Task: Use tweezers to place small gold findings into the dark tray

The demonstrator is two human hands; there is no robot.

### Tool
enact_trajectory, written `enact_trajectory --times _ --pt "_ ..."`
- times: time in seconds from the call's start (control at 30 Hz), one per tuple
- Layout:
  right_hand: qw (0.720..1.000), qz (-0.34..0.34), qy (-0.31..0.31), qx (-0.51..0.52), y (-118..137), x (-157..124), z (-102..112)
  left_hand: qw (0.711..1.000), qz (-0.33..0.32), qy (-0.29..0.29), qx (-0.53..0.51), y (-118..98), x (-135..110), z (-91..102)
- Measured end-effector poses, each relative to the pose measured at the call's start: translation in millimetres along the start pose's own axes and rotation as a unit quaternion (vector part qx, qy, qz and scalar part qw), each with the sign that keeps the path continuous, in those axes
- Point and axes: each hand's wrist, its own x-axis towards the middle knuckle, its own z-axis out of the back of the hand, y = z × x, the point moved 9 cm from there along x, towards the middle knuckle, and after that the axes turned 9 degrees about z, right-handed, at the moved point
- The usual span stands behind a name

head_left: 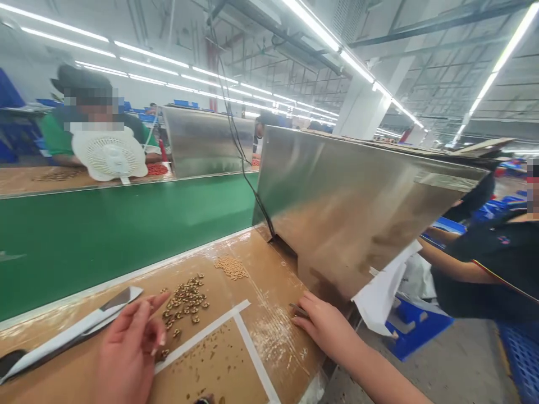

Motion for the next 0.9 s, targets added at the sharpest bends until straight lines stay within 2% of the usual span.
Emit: enact_trajectory --times 0.13,0.3,0.33,0.4,0.5,0.57,0.63,0.73,0.83,0.9 --pt "0.995 0.044 -0.017 0.091 34 33 -8 1.0 0.001 0.021 0.012 7 0 -1.1" --pt "0.967 0.153 -0.046 0.2 106 80 -17 0.999 0.0 0.029 0.03 11 0 0.4" --pt "0.959 0.178 -0.053 0.215 118 90 -15 0.999 0.002 0.031 0.037 12 1 1.1" --pt "0.937 0.216 -0.104 0.254 133 110 -1 0.998 0.007 0.034 0.048 15 2 2.6" --pt "0.882 0.2 -0.218 0.367 122 141 32 0.999 0.007 0.021 0.047 19 5 6.6" --pt "0.835 0.158 -0.262 0.457 102 161 43 0.999 0.007 0.006 0.044 21 5 8.8" --pt "0.801 0.145 -0.3 0.498 84 174 49 0.999 0.018 0.003 0.044 23 5 8.3" --pt "0.796 0.132 -0.337 0.485 59 181 43 0.998 0.04 0.003 0.038 27 3 6.1" --pt "0.8 0.08 -0.327 0.497 36 187 24 0.998 0.045 -0.016 0.029 27 0 7.9" --pt "0.803 0.057 -0.327 0.496 26 189 18 0.997 0.054 -0.019 0.043 28 0 8.7"
